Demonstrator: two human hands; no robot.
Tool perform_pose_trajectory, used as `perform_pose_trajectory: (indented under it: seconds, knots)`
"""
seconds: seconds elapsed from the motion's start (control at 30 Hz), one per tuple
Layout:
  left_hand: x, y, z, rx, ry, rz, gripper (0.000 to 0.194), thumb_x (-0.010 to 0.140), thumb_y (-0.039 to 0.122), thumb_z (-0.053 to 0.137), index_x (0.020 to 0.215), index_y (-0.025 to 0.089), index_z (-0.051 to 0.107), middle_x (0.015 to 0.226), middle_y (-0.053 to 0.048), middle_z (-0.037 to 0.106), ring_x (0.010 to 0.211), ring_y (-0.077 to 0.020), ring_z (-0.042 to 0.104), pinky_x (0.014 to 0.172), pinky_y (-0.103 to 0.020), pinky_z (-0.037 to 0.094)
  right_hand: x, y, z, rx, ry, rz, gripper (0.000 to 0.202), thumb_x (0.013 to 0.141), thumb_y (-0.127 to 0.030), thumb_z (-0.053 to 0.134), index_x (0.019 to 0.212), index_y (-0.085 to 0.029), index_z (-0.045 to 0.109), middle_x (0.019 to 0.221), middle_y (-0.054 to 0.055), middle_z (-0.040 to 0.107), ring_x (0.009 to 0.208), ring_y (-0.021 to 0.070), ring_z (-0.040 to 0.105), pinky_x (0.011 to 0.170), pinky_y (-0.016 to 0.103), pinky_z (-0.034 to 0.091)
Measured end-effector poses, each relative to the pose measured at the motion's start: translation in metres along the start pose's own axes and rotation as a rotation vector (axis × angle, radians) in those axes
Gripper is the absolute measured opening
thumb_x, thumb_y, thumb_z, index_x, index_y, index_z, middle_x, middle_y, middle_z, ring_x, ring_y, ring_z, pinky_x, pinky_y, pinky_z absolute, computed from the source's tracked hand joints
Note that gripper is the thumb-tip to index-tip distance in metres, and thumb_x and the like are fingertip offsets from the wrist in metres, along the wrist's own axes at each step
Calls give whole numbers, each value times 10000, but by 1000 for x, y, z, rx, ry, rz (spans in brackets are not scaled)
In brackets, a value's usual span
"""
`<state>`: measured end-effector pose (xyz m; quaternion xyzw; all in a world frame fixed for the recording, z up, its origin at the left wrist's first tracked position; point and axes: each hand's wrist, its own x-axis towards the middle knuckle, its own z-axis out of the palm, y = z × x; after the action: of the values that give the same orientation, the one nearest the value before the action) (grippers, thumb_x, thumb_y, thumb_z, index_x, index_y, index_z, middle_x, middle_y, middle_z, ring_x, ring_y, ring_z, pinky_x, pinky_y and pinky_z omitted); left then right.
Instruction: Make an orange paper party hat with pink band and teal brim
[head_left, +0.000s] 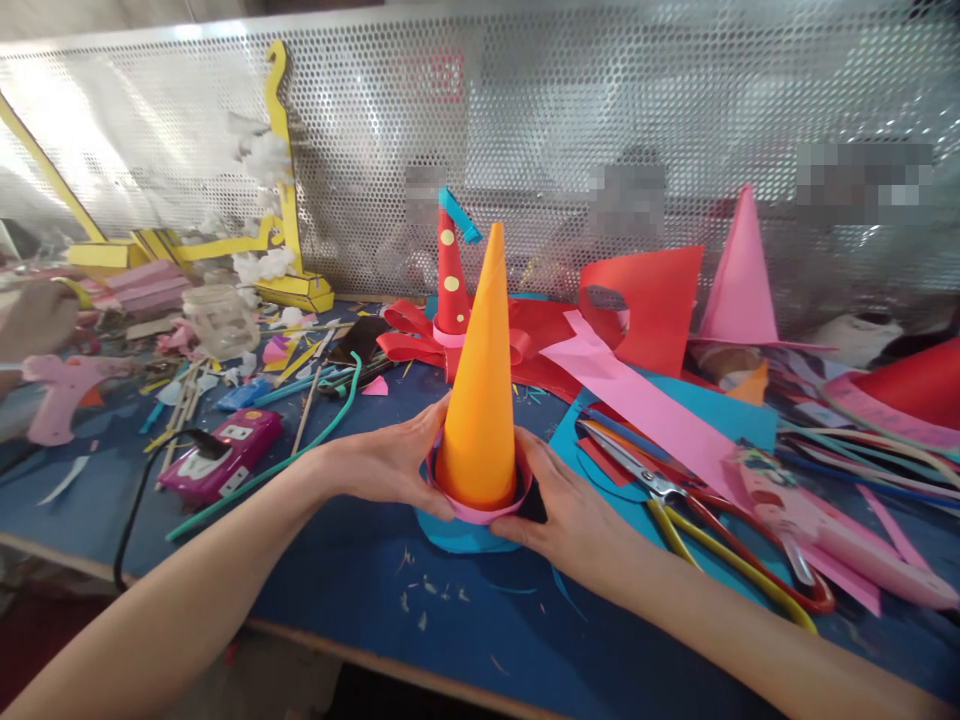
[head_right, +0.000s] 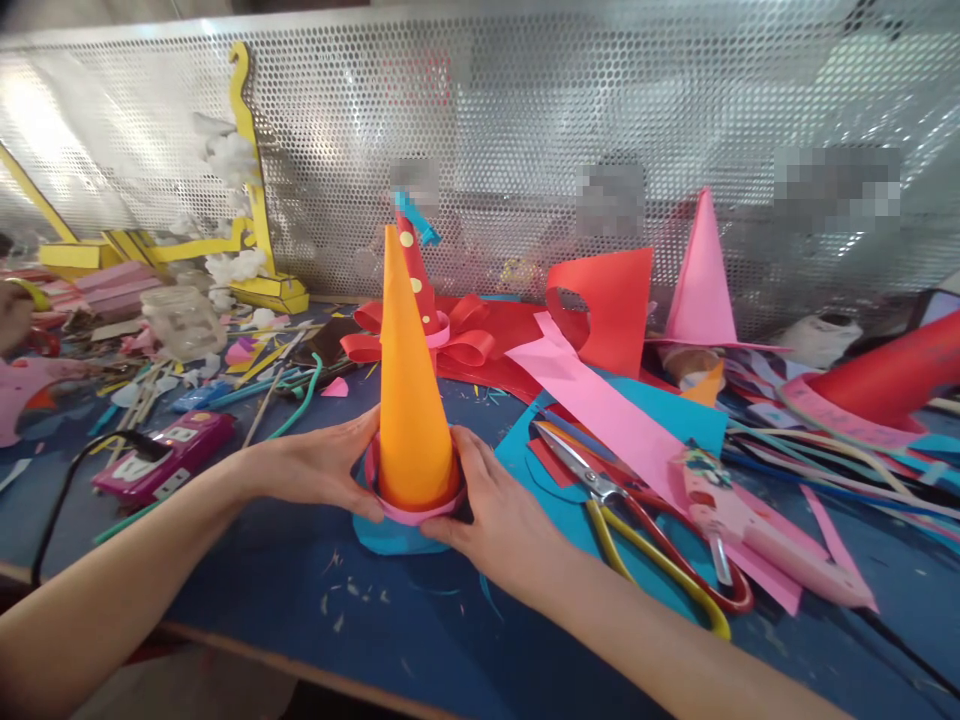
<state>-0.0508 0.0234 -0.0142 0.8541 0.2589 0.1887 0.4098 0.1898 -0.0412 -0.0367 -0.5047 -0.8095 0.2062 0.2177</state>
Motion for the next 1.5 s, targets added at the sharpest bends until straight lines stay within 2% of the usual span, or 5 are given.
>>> perform_pose_trajectory:
  seconds: [0.23,0.37,0.53,0.8,1.5]
  knots:
    - [-1,6,-8,-31,-75,20,1148,612,339,850,1518,254,151,1556,-126,279,1432,-372,235,1172,-556,191,0,0,0,-18,-9,22,947,738,-376,753,1489,-241,192,1545,146,312,1404,304,333,1109,519,369]
    - [-7,4,-20,-194,-133,-47,1188,656,321,834,1523,340,21,1613,-112,112,1459,-347,189,1145,-551,250,-4,6,-5,-38,2,35,1070,689,-465,786,1515,-252,139,1570,163,261,1418,345,285,1100,582,351]
    - [-14,2,-31,-208,-148,-111,1150,687,334,821,1523,354,31,1617,-106,103,1475,-328,132,1145,-543,242,-9,17,-10,4,96,-11,893,791,-574,656,1501,-262,212,1532,168,347,1342,372,417,1012,611,443]
    - [4,12,-6,-257,52,147,1208,662,299,838,1519,328,-13,1523,-118,331,1415,-302,312,1157,-488,265,-4,11,-10,55,65,32,712,838,-499,621,1433,-230,336,1422,142,509,1263,331,525,983,542,503]
    - [5,19,16,-76,198,-86,1132,569,368,870,1449,250,168,1334,-112,465,1246,-368,462,1018,-543,413,-11,7,-10,80,86,-4,605,867,-338,595,1411,-241,348,1438,79,489,1294,251,491,1038,468,482]
